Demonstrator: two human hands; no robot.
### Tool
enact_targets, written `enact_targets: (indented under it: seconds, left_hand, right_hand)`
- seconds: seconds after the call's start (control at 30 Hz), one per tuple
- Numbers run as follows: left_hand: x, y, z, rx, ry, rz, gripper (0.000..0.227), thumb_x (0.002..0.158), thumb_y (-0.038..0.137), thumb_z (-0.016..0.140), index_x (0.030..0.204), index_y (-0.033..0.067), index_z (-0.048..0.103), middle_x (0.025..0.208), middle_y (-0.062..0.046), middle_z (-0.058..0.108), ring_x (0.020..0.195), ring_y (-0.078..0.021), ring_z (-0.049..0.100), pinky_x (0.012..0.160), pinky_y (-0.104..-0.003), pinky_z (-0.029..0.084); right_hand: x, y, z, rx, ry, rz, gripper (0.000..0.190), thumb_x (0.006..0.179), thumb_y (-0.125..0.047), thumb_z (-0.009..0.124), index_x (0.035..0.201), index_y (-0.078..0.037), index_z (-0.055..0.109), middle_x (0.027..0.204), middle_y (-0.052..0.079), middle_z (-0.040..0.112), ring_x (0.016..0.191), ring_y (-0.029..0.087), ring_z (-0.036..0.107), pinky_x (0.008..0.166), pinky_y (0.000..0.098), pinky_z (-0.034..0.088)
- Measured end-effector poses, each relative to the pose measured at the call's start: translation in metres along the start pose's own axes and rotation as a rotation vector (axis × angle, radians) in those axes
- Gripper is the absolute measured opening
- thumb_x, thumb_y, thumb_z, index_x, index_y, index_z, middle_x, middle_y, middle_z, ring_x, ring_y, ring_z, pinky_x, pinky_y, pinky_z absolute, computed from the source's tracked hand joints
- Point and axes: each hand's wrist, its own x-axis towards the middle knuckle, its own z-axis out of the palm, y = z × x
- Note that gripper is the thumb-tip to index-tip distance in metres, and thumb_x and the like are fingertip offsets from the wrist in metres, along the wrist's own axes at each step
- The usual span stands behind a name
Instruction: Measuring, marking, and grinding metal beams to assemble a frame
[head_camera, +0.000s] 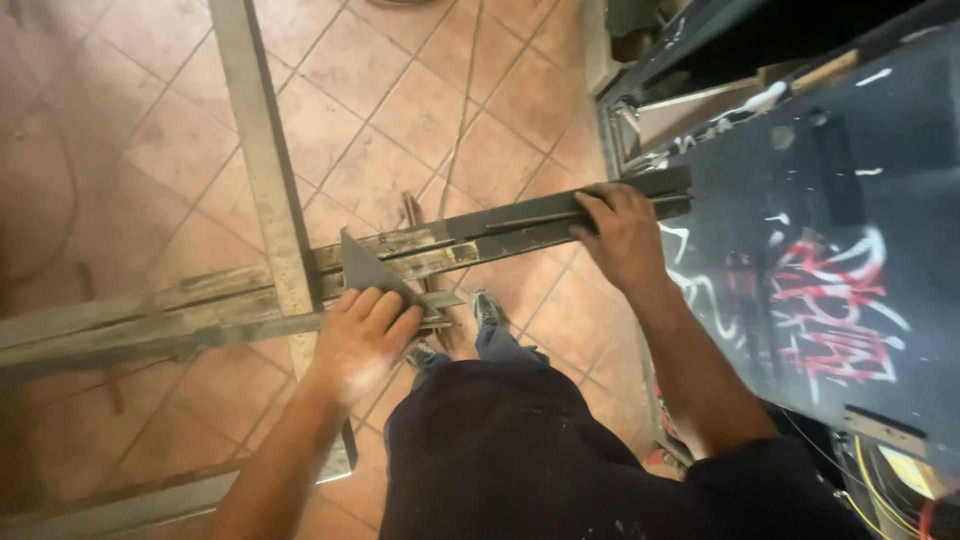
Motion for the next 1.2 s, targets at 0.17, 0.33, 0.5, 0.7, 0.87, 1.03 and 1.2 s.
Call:
enact_targets:
  seconds: [0.17, 0.33, 0.5, 0.7, 0.87, 1.03, 1.2]
  left_hand:
    - [-0.001, -0.004, 0.0, 0.036, 0.075, -0.045, 0.018, 0.099, 0.025, 0.059, 0.084, 0.0163, 0.064, 0.072, -0.007, 0.047, 0.066, -0.0286, 0.052, 0.063, -0.039, 0.044]
    - [-0.037, -0.007, 0.025, 0.003, 0.065, -0.156, 0.048, 0.101, 0.056, 0.04, 0.09, 0.0157, 0.064, 0.08, -0.008, 0.049, 0.072, -0.0294, 0.053, 0.07, -0.041, 0.043]
    - [-0.029, 0.0, 0.014, -0.023, 0.054, -0.227, 0.044, 0.098, 0.057, 0.048, 0.091, 0.0182, 0.066, 0.088, -0.008, 0.054, 0.08, -0.0323, 0.057, 0.075, -0.045, 0.045]
    - [-0.013, 0.0, -0.01, 0.062, 0.091, -0.272, 0.009, 0.094, 0.026, 0.069, 0.09, 0.0187, 0.07, 0.099, -0.009, 0.064, 0.102, -0.0322, 0.065, 0.101, -0.053, 0.046]
    - [-0.018, 0.0, -0.013, 0.046, 0.102, -0.355, 0.009, 0.099, 0.023, 0.068, 0.095, 0.0155, 0.069, 0.12, -0.011, 0.066, 0.122, -0.0374, 0.063, 0.108, -0.063, 0.041]
    - [-0.015, 0.002, -0.016, 0.035, 0.107, -0.343, 0.008, 0.097, 0.021, 0.071, 0.093, 0.0156, 0.067, 0.122, -0.011, 0.068, 0.123, -0.0366, 0.065, 0.11, -0.064, 0.039]
    - [-0.021, -0.003, -0.019, 0.014, 0.09, -0.335, 0.011, 0.093, 0.021, 0.075, 0.094, 0.0137, 0.067, 0.127, -0.013, 0.067, 0.128, -0.0403, 0.063, 0.113, -0.067, 0.033]
  right_hand:
    - [0.003, 0.014, 0.019, -0.134, 0.023, -0.03, 0.033, 0.079, -0.021, 0.087, 0.108, -0.019, 0.072, 0.1, 0.005, 0.068, 0.099, 0.028, 0.07, 0.094, 0.0439, 0.051]
    - [-0.01, -0.044, -0.006, 0.568, -0.119, 0.265, 0.028, 0.097, -0.008, 0.068, 0.122, -0.001, 0.06, 0.101, 0.024, 0.068, 0.096, 0.043, 0.071, 0.083, 0.0518, 0.056]
    - [-0.012, -0.114, -0.005, 1.036, -0.374, 0.243, 0.041, 0.089, -0.024, 0.08, 0.121, -0.001, 0.067, 0.106, 0.022, 0.073, 0.103, 0.041, 0.074, 0.089, 0.0507, 0.059]
    - [-0.009, -0.145, 0.018, 1.12, -0.184, 0.15, 0.025, 0.094, -0.034, 0.076, 0.1, -0.009, 0.076, 0.094, 0.011, 0.076, 0.088, 0.03, 0.074, 0.078, 0.0404, 0.057]
    - [-0.004, -0.158, 0.007, 1.133, -0.141, 0.142, 0.014, 0.091, -0.023, 0.078, 0.098, -0.011, 0.078, 0.094, 0.01, 0.077, 0.087, 0.029, 0.075, 0.076, 0.0379, 0.057]
    - [-0.001, -0.164, 0.003, 1.212, -0.172, 0.106, 0.013, 0.091, -0.016, 0.074, 0.097, -0.005, 0.074, 0.09, 0.017, 0.073, 0.086, 0.037, 0.073, 0.076, 0.0444, 0.056]
    - [-0.006, -0.174, 0.046, 1.278, -0.208, 0.045, 0.015, 0.087, -0.014, 0.077, 0.1, -0.006, 0.075, 0.093, 0.015, 0.074, 0.091, 0.038, 0.073, 0.079, 0.0458, 0.057]
